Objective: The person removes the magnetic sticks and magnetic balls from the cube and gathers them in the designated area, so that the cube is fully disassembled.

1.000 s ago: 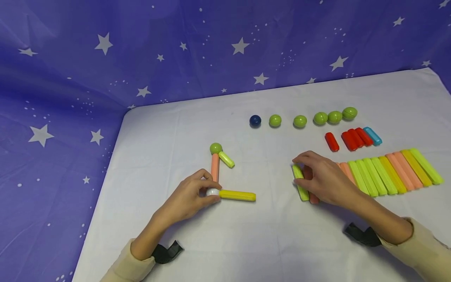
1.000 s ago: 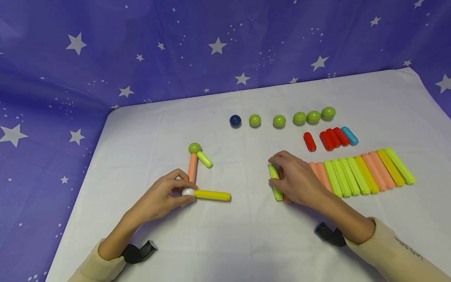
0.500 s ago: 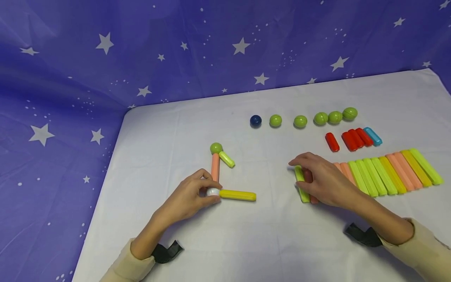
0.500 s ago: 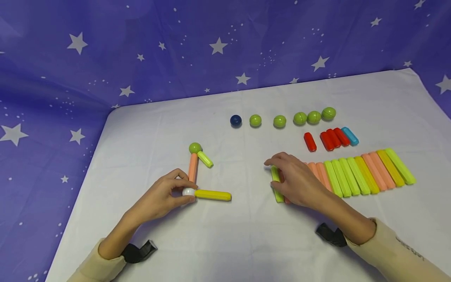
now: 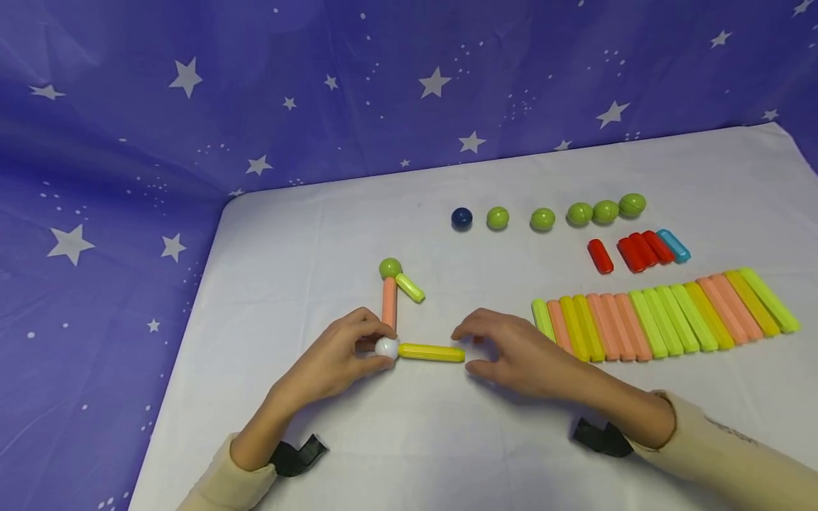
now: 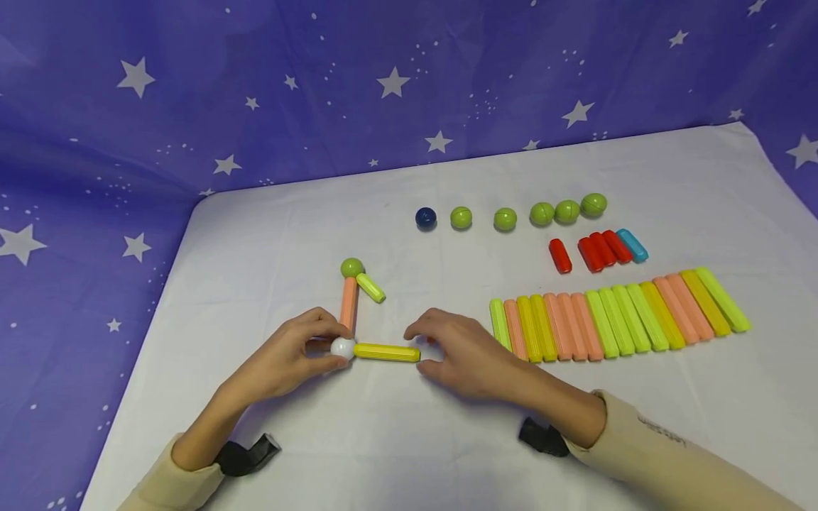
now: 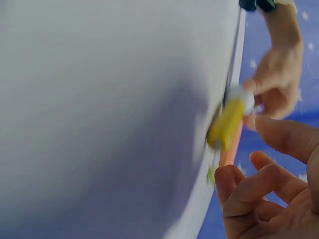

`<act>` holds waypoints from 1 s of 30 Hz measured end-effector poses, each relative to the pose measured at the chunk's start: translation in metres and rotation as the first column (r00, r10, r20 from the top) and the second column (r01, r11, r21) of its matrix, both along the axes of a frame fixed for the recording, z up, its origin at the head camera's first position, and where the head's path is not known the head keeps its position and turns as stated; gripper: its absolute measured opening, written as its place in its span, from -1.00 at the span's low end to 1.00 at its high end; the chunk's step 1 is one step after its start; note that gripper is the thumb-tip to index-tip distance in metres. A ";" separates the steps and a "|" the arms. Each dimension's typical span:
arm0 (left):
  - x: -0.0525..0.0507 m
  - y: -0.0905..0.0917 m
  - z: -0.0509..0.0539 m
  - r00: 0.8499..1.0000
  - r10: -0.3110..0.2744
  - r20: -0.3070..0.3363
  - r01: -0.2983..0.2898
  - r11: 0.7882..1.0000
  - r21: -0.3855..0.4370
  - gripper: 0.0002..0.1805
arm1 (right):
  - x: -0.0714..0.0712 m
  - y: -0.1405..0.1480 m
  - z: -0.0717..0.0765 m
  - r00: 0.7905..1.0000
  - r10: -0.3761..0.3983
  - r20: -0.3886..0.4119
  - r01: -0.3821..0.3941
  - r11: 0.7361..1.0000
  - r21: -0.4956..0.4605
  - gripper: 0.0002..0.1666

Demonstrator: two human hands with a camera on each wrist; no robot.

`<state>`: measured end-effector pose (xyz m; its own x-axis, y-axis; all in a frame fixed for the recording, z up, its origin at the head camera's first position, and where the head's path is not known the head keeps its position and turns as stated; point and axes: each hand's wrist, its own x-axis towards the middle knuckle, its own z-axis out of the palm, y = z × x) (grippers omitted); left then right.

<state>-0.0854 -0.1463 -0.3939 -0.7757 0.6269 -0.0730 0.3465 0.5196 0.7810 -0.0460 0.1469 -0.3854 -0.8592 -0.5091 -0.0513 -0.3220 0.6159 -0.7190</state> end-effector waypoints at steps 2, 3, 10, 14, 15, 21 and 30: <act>0.000 0.001 0.000 1.000 0.000 0.011 0.000 1.000 0.012 -0.67 | -0.002 -0.011 -0.004 0.999 0.032 0.027 -0.032 0.999 0.002 -0.58; 0.000 0.001 0.000 1.000 -0.001 0.014 0.000 1.000 0.014 -0.67 | -0.003 -0.016 -0.006 0.999 0.040 0.035 -0.040 0.999 0.000 -0.57; 0.000 0.000 -0.001 1.000 -0.006 0.011 0.006 1.000 0.012 -0.69 | -0.005 -0.028 -0.014 0.998 0.056 0.023 -0.055 0.997 -0.045 -0.57; 0.001 -0.002 -0.002 1.000 0.001 0.013 -0.002 1.000 0.011 -0.69 | -0.007 -0.029 -0.015 0.998 0.058 0.039 -0.056 0.997 -0.059 -0.57; 0.001 -0.002 -0.002 1.000 0.002 0.015 -0.002 1.000 0.012 -0.69 | -0.007 -0.029 -0.015 0.997 0.060 0.045 -0.057 0.997 -0.058 -0.58; 0.001 -0.001 -0.002 1.000 0.002 0.030 -0.003 1.000 0.018 -0.69 | -0.007 -0.027 -0.013 0.995 0.083 0.061 -0.081 0.996 -0.035 -0.58; 0.002 0.000 0.001 0.999 0.028 0.040 -0.028 1.000 0.005 -0.69 | -0.006 -0.013 -0.005 0.988 0.092 0.120 -0.090 0.996 -0.017 -0.49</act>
